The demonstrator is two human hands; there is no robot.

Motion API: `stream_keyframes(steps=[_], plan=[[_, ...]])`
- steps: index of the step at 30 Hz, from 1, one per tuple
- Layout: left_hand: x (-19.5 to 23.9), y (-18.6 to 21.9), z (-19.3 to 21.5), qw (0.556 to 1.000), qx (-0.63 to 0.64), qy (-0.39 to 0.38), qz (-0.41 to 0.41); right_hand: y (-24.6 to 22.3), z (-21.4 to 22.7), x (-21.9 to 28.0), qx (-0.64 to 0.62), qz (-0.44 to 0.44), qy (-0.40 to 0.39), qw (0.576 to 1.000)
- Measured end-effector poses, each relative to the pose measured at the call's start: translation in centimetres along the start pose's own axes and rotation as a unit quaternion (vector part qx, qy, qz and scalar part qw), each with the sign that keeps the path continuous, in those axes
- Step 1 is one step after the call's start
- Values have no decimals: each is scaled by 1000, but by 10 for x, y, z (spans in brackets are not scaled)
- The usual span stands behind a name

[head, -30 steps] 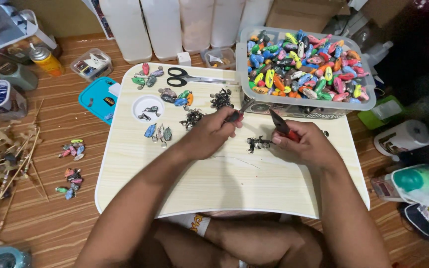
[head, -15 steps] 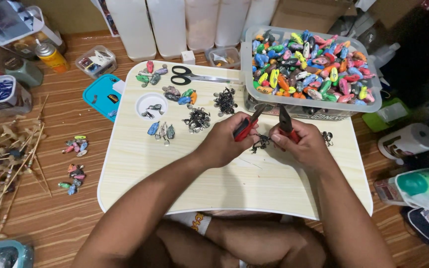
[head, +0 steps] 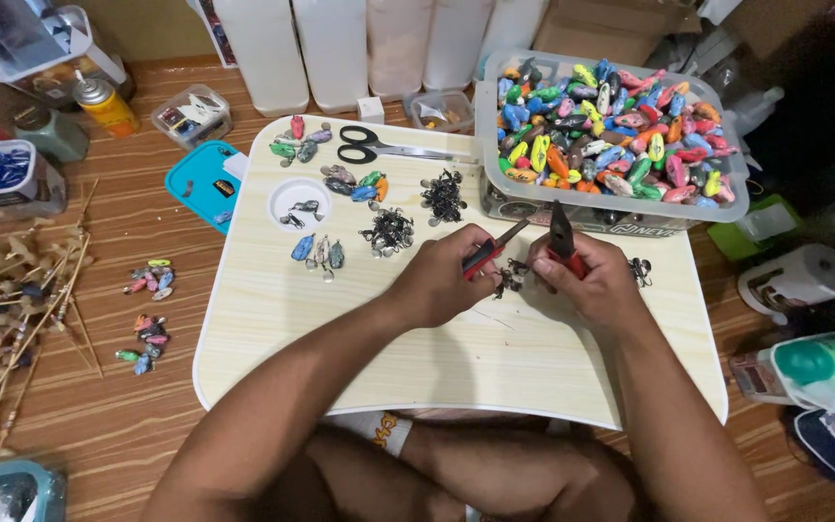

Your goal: The person uses pliers to attach small metal components to fishing lures. They repeatedly pick up lures, use pliers to secure metal parts, and place the finished items on the table.

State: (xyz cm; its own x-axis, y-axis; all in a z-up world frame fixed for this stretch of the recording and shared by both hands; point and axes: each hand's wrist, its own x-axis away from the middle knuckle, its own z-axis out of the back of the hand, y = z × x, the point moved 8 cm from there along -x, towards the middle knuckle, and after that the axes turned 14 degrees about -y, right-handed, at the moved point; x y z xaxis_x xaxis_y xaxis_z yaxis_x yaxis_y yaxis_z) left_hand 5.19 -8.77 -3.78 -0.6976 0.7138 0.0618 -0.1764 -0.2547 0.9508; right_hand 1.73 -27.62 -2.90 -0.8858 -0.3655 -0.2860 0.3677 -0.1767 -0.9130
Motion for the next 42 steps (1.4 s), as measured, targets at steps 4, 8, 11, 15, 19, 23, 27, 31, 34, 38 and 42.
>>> stream_keyframes(steps=[4, 8, 11, 15, 19, 23, 27, 31, 34, 38, 42], plan=[[5, 7, -1, 999, -43, 5, 7, 0, 3, 2, -11, 11, 10, 1000], [4, 7, -4, 997, -64, -18, 27, -4, 6, 2, 12, 31, 22, 999], [8, 16, -1, 997, -71, -19, -5, -15, 5, 0, 44, 57, 45, 996], [17, 40, 15, 988, -76, -51, -126, -29, 2, 3, 144, 112, 116, 976], [27, 57, 37, 986, -45, -88, -133, -76, -19, -13, 241, 165, 126, 948], [35, 62, 50, 986, -65, -99, -118, -105, -42, -25, 268, 231, 123, 927], [43, 78, 53, 985, -80, -84, -129, -83, -46, -22, 253, 257, 143, 922], [42, 70, 54, 984, -101, -72, -127, -81, -52, -23, 242, 270, 130, 923], [37, 66, 52, 980, -140, -60, -126, -79, -50, -22, 253, 265, 128, 921], [43, 74, 53, 974, -143, -36, -174, -72, -47, -19, 239, 259, 135, 926], [44, 75, 54, 964, -162, -13, -209, -71, -45, -19, 244, 255, 140, 925]])
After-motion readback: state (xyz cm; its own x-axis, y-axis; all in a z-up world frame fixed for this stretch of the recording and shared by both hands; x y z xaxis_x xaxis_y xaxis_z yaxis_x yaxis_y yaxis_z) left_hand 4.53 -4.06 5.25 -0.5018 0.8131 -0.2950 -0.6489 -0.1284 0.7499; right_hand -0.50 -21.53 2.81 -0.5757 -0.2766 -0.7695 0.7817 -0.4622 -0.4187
